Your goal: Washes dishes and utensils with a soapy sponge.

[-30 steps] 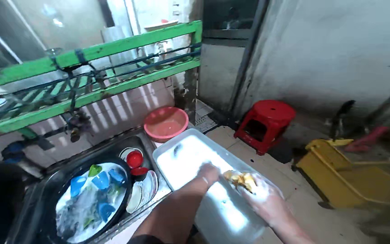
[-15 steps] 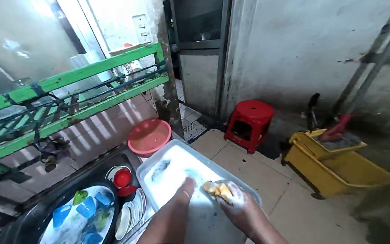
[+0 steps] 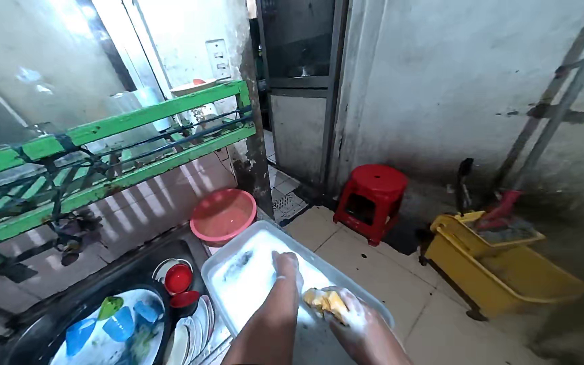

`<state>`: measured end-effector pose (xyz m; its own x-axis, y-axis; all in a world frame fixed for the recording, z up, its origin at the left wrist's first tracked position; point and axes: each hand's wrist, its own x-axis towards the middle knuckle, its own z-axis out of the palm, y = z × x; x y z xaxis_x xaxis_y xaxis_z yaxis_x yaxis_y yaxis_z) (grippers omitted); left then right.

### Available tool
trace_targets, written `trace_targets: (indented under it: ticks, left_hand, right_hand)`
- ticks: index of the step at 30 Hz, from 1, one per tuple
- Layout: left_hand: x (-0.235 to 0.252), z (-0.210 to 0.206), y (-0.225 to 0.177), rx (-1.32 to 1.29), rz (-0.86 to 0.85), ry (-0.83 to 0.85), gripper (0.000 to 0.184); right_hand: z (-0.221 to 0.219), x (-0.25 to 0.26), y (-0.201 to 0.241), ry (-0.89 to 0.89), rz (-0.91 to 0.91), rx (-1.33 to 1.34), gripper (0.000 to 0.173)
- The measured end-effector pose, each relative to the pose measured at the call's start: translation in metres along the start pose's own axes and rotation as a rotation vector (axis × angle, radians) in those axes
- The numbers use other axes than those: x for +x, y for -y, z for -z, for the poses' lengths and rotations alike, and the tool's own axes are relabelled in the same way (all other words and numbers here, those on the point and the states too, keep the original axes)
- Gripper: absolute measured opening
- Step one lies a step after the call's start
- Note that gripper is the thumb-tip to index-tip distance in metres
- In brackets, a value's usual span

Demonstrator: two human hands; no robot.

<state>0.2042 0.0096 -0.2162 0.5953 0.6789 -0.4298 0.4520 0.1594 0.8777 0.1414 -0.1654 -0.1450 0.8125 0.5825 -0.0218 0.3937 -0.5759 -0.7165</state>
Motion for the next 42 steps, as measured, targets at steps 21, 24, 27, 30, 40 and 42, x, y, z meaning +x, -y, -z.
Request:
trace_targets:
  ticks: [21, 24, 27, 30, 40, 42]
  left_hand:
    - [-0.109, 0.118, -0.041, 0.124, -0.052, 0.468, 0.022]
    - [-0.117, 0.133, -0.036, 0.012, -0.076, 0.422, 0.033]
    - [-0.121, 0.140, -0.036, -0.053, -0.095, 0.323, 0.027]
    - [-0.125, 0.144, -0.034, -0.021, -0.112, 0.270, 0.025]
    - [-0.131, 0.151, -0.028, -0.054, -0.124, 0.225, 0.014]
    - [-0.134, 0.154, -0.021, -0.071, -0.095, 0.256, 0.019]
  right_hand:
    - [-0.001, 0.066, 0.046, 0.060, -0.239, 0.458, 0.058]
    - [-0.006, 0.082, 0.057, -0.040, -0.251, 0.512, 0.054]
    - [-0.029, 0.079, 0.068, -0.055, -0.232, 0.602, 0.054]
    - [-0.040, 0.074, 0.079, 0.055, -0.238, 0.527, 0.057]
    - [-0.047, 0.062, 0.092, 0.127, -0.110, 0.229, 0.053]
    - [-0.042, 0.072, 0.082, 0.088, -0.071, 0.166, 0.046]
